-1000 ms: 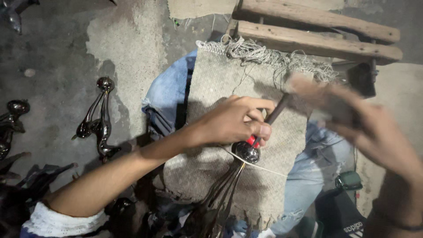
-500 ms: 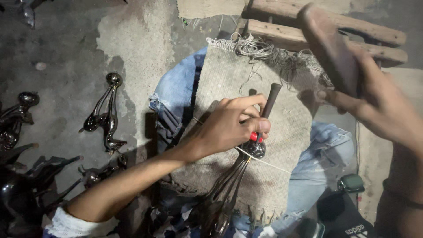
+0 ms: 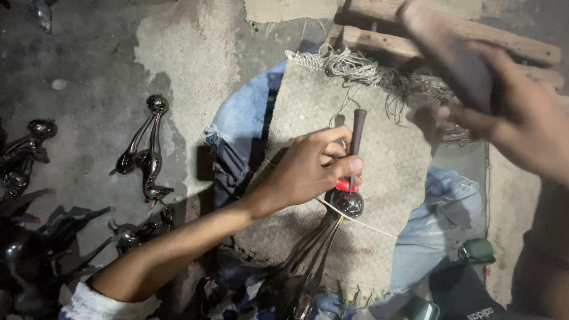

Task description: The person holds a metal bird-shaped sculpture on a cloth pad on their lap and repeatedly strikes it with a wooden mallet. They reposition the sculpture several times to hit different areas, including the head and body, while other similar metal sculptures are visible on the floor nearby.

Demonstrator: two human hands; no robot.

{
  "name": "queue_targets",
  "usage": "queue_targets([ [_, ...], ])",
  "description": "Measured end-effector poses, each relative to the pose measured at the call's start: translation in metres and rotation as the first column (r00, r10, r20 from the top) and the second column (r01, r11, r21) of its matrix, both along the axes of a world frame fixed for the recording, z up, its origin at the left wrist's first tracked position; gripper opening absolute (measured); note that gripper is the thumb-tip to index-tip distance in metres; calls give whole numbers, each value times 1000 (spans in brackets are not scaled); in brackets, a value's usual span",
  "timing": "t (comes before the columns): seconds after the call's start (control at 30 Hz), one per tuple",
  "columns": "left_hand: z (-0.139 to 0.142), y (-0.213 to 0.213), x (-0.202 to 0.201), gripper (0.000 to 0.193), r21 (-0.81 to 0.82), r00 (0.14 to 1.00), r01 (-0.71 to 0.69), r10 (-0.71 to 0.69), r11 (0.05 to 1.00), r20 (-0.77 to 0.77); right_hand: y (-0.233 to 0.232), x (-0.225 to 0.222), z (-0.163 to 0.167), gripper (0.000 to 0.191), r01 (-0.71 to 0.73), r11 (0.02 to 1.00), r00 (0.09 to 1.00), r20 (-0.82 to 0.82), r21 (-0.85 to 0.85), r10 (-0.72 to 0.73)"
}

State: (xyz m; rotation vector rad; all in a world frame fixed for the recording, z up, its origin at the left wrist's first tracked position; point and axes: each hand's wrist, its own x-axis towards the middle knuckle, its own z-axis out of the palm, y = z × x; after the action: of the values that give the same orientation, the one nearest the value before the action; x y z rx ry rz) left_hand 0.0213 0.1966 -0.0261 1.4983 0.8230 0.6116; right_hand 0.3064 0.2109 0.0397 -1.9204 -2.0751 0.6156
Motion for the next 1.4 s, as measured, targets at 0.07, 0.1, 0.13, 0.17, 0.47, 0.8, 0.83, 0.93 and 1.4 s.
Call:
queue_targets([
  [0.07, 2, -1, -1, 17, -30, 1000, -4, 4, 1000, 0, 4, -1, 1, 71, -73, 997, 996, -41, -9, 73],
  [0.1, 3, -2, -2, 17, -35, 1000, 3, -3, 999, 11, 5, -1, 1, 67, -107, 994, 992, -64, -16, 106],
  [0.13, 4, -3, -2, 16, -37, 1000, 11, -10, 999, 22, 6, 1, 0, 70, -148, 973, 972, 157, -179, 177],
  [0.17, 5, -3, -2, 16, -40, 999, 14, -13, 999, 35, 7, 3, -2, 75, -147, 928, 894, 355, -343, 273],
  [0.47, 8, 6, 1, 16, -74, 996, 83, -84, 994, -10, 1, 31, -23, 62, -146, 946, 986, 39, -291, 164],
  [0.8, 3, 18, 9, 17, -273, 970, 239, -214, 932, 118, -25, 25, -6, 76, 11, 995, 973, 231, -97, 11],
  [0.83, 2, 20, 10, 19, -304, 964, 261, -231, 916, 129, -26, 23, -5, 74, 50, 996, 984, 177, -77, -36],
  [0.93, -3, 24, 13, 23, -306, 946, 319, -281, 897, 162, -30, 16, -6, 69, 151, 987, 987, -42, -45, -153],
  [1.4, 3, 14, 5, 17, -215, 981, 195, -189, 957, 52, -17, 39, -28, 61, -344, 937, 936, -109, -65, 336],
])
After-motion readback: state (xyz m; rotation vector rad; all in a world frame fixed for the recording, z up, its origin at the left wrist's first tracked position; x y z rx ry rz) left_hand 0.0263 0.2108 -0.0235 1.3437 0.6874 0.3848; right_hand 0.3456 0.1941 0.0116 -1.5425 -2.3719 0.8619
